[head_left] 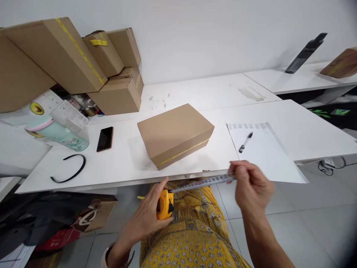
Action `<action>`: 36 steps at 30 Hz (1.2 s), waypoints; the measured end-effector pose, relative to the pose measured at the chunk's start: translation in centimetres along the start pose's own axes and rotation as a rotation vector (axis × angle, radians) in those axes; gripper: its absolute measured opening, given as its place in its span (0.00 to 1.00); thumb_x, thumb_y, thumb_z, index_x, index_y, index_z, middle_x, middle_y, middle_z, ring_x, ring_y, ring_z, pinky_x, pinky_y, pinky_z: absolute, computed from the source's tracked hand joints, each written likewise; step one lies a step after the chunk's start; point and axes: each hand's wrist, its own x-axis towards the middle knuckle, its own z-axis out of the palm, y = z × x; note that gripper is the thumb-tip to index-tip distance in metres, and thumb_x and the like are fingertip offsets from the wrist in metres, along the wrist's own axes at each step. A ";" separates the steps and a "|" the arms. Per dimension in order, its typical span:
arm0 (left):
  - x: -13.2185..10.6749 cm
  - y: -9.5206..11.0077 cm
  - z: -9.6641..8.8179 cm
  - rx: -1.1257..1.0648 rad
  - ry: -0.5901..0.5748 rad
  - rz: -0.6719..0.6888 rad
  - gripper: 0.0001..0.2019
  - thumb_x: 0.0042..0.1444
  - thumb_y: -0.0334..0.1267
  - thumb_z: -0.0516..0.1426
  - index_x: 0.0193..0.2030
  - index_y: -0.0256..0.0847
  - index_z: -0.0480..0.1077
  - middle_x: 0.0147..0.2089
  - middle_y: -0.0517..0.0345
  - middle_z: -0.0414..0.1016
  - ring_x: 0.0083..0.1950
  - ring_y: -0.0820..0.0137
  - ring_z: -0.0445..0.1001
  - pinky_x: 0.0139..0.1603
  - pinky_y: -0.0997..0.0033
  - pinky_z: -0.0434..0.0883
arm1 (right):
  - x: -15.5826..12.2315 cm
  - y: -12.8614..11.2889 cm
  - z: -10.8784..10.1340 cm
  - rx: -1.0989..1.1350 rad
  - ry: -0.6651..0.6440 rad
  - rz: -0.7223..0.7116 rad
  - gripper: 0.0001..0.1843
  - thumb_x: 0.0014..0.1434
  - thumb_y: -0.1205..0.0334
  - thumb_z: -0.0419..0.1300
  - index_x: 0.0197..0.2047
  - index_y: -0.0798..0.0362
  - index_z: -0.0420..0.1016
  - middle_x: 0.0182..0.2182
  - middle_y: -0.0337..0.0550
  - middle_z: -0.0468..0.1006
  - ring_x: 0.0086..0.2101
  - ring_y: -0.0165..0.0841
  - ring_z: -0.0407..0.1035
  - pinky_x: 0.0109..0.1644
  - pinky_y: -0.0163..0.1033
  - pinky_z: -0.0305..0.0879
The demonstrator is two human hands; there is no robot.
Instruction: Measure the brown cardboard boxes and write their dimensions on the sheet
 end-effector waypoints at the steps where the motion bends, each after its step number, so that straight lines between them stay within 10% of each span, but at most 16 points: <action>1: 0.0 0.1 0.1 -0.053 0.039 -0.016 0.53 0.50 0.33 0.65 0.76 0.53 0.39 0.66 0.48 0.66 0.64 0.56 0.71 0.62 0.54 0.70 | -1.0 0.0 0.6 0.017 -0.110 -0.013 0.08 0.67 0.66 0.59 0.43 0.49 0.80 0.26 0.35 0.75 0.23 0.26 0.68 0.24 0.32 0.64; 6: 0.3 0.5 1.0 -0.190 0.127 0.040 0.56 0.47 0.40 0.70 0.76 0.54 0.42 0.59 0.48 0.72 0.55 0.55 0.77 0.58 0.53 0.73 | -4.2 0.8 3.0 -0.092 -0.521 -0.171 0.14 0.67 0.66 0.57 0.52 0.44 0.78 0.39 0.43 0.81 0.38 0.35 0.77 0.37 0.41 0.76; 12: 1.0 -2.6 -1.2 -0.082 0.523 -0.030 0.49 0.50 0.48 0.69 0.75 0.53 0.49 0.57 0.49 0.72 0.53 0.56 0.77 0.54 0.57 0.74 | 3.9 9.8 -2.8 -0.625 0.038 0.059 0.20 0.69 0.50 0.52 0.49 0.52 0.79 0.46 0.55 0.78 0.47 0.44 0.72 0.49 0.52 0.73; 18: 4.9 -10.1 -5.1 0.262 0.740 -0.227 0.41 0.54 0.51 0.63 0.72 0.42 0.57 0.55 0.43 0.69 0.54 0.50 0.72 0.56 0.47 0.71 | 11.9 18.1 -9.2 -1.068 -0.047 0.425 0.34 0.68 0.43 0.48 0.70 0.52 0.64 0.72 0.62 0.51 0.71 0.55 0.40 0.70 0.67 0.40; 23: 8.5 -13.8 -5.4 0.391 0.722 -0.275 0.28 0.60 0.47 0.59 0.65 0.40 0.67 0.57 0.39 0.70 0.61 0.47 0.66 0.62 0.43 0.65 | 14.1 20.7 -11.8 -1.162 -0.152 0.535 0.39 0.66 0.37 0.48 0.69 0.56 0.65 0.73 0.68 0.45 0.72 0.58 0.35 0.69 0.66 0.30; 31: 9.5 -5.6 -4.8 0.245 1.071 0.143 0.26 0.72 0.49 0.43 0.71 0.45 0.60 0.75 0.44 0.54 0.76 0.53 0.52 0.74 0.45 0.50 | 13.4 22.4 -12.4 -1.042 -0.205 0.409 0.36 0.65 0.38 0.51 0.64 0.56 0.72 0.71 0.70 0.53 0.71 0.60 0.41 0.68 0.68 0.31; 36: 10.6 -0.3 -3.8 0.356 0.818 0.385 0.31 0.59 0.56 0.61 0.67 0.51 0.66 0.77 0.51 0.52 0.77 0.44 0.48 0.73 0.37 0.52 | 11.1 20.9 -9.9 -1.247 -0.380 0.414 0.36 0.69 0.39 0.41 0.72 0.47 0.62 0.74 0.60 0.49 0.72 0.53 0.41 0.70 0.65 0.38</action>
